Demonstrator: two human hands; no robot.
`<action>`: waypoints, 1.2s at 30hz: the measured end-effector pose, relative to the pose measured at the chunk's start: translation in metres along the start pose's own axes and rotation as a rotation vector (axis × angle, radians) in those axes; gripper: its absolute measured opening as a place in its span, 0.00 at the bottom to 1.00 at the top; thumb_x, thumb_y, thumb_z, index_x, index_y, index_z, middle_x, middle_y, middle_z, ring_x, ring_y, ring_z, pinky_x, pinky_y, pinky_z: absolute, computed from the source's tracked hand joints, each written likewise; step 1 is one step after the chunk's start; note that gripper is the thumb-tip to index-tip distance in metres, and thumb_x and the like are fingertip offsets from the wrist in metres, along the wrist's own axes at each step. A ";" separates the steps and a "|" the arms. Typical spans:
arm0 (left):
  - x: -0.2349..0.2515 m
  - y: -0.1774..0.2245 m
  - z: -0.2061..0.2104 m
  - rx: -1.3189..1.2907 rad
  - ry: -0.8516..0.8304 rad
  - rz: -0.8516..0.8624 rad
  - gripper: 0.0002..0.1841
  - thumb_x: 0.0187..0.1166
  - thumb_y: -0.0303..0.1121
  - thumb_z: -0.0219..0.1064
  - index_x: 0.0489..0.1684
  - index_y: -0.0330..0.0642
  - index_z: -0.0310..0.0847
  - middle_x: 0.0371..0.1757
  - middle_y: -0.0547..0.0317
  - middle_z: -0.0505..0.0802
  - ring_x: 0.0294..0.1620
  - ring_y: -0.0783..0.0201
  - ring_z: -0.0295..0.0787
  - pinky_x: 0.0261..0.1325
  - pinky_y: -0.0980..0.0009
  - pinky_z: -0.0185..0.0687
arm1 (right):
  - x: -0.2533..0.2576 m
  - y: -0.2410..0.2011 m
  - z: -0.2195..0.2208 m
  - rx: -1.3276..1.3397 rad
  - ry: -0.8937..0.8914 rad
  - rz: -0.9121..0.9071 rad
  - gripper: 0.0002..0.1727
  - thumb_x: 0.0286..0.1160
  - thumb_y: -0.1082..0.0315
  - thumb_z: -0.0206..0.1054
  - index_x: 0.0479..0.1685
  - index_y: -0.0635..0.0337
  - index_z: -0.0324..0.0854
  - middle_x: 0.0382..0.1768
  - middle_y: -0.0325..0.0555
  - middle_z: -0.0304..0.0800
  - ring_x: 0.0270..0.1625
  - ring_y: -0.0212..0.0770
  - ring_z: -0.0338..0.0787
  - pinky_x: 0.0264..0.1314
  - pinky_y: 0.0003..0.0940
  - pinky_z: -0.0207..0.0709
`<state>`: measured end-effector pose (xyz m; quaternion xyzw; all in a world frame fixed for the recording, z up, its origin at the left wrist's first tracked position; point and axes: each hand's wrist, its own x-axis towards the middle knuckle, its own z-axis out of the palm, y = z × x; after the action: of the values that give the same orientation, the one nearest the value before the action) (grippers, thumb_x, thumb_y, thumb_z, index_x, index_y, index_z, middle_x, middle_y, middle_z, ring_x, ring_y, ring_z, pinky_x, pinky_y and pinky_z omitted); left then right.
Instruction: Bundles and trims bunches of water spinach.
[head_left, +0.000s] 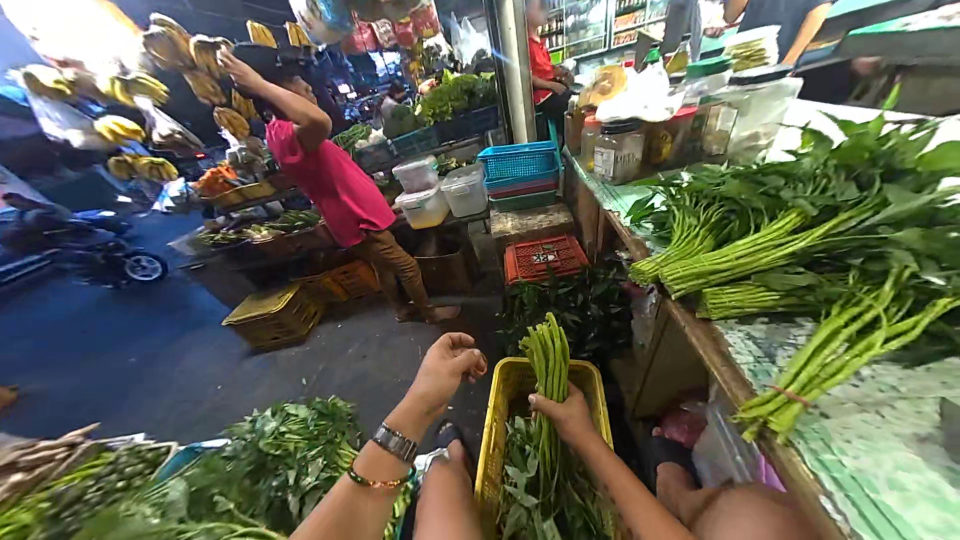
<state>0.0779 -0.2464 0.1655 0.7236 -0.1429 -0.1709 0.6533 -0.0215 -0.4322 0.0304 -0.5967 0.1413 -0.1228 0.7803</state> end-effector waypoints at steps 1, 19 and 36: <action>-0.006 -0.003 0.005 -0.083 -0.001 -0.010 0.16 0.83 0.23 0.58 0.68 0.32 0.67 0.32 0.54 0.90 0.31 0.62 0.90 0.42 0.65 0.89 | 0.000 -0.001 -0.001 0.046 -0.014 -0.014 0.26 0.57 0.64 0.80 0.54 0.69 0.80 0.31 0.50 0.92 0.30 0.44 0.93 0.38 0.40 0.92; -0.059 -0.027 0.003 0.068 -0.108 -0.012 0.15 0.91 0.26 0.49 0.63 0.35 0.80 0.43 0.50 0.95 0.42 0.60 0.93 0.52 0.63 0.90 | -0.002 -0.008 -0.007 0.201 -0.369 -0.005 0.19 0.64 0.62 0.75 0.47 0.65 0.79 0.26 0.46 0.89 0.31 0.41 0.92 0.44 0.39 0.90; -0.061 -0.058 -0.007 1.039 -0.033 0.514 0.24 0.82 0.30 0.60 0.78 0.43 0.78 0.40 0.53 0.95 0.41 0.55 0.93 0.50 0.51 0.88 | 0.008 -0.006 -0.027 0.392 -0.470 -0.095 0.15 0.69 0.55 0.72 0.45 0.54 0.79 0.24 0.39 0.87 0.29 0.40 0.91 0.45 0.46 0.90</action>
<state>0.0246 -0.2079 0.1125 0.8887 -0.3893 0.0743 0.2305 -0.0240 -0.4613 0.0284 -0.4529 -0.0974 -0.0429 0.8852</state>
